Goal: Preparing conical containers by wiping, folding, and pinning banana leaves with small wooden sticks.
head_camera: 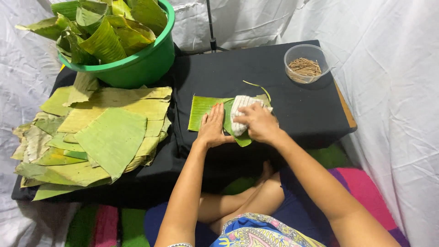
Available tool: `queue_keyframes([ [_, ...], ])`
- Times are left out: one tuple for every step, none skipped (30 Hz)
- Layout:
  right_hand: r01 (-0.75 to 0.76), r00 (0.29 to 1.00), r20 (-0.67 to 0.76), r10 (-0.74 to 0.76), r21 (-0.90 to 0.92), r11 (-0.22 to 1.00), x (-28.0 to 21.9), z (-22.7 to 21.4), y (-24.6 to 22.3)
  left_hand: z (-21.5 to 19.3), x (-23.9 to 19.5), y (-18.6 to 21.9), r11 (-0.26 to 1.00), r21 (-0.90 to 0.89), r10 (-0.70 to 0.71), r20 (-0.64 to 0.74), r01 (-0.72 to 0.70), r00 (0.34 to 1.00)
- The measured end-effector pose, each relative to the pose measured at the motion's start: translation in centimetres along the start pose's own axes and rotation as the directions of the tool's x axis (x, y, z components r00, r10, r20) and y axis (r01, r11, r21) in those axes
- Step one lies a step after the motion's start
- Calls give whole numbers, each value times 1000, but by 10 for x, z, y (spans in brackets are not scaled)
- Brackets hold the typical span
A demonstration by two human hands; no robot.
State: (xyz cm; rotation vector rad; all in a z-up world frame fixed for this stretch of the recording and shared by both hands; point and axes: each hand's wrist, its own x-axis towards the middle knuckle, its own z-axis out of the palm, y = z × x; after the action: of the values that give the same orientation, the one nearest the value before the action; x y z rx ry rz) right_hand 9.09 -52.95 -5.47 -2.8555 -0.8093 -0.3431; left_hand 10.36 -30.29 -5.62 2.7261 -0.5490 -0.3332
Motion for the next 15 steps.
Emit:
queue_keyframes([
  [0, 1000, -3, 0, 1, 1000, 1, 4, 7, -1, -1, 1, 1000, 3, 0, -1, 0, 1000],
  [-48, 999, 15, 47, 39, 998, 2, 8, 13, -3, -1, 1, 1000, -13, 3, 2, -3, 1000],
  [-97, 995, 37, 94, 75, 992, 2, 12, 20, -4, -2, 2, 999, -31, 7, 4, -7, 1000],
  [-97, 995, 35, 94, 76, 992, 1, 15, 34, -5, -4, 3, 1000, -30, 7, 4, -7, 1000],
  [-169, 985, 26, 170, -34, 985, 0, 16, 49, -6, -6, 5, 1000, -9, 14, 13, -14, 1000],
  [-240, 970, 8, 243, -143, 960, -1, 18, 65, -7, -7, 6, 1000, 13, 21, 23, -22, 1000],
  [-242, 969, 8, 245, -144, 960, -6, 11, 77, -8, -9, 7, 1000, 12, 24, 24, -24, 999],
  [-323, 946, -42, 322, -21, 946, -11, 5, 90, -9, -11, 7, 1000, -7, 23, 27, -22, 999],
  [-391, 913, -85, 400, 105, 915, -14, -3, 103, -11, -11, 7, 999, -25, 22, 29, -21, 999],
  [-391, 912, -87, 400, 103, 915, -18, -13, 111, -10, -7, 7, 999, -25, 24, 27, -24, 999],
  [-315, 897, -271, 349, 161, 935, -22, -22, 118, -8, -3, 6, 990, -130, 44, -20, -46, 999],
  [-229, 843, -447, 298, 203, 952, -27, -31, 125, -6, 0, 5, 970, -233, 59, -69, -73, 996],
  [-230, 843, -447, 299, 203, 952, -25, -55, 111, -5, 4, 7, 970, -232, 59, -68, -73, 996],
  [-211, 760, -563, 326, 260, 942, -23, -78, 97, -3, 8, 10, 863, -485, 58, -189, -145, 980],
  [-186, 659, -663, 355, 313, 931, -23, -101, 83, -1, 12, 13, 687, -688, 23, -301, -234, 953],
])
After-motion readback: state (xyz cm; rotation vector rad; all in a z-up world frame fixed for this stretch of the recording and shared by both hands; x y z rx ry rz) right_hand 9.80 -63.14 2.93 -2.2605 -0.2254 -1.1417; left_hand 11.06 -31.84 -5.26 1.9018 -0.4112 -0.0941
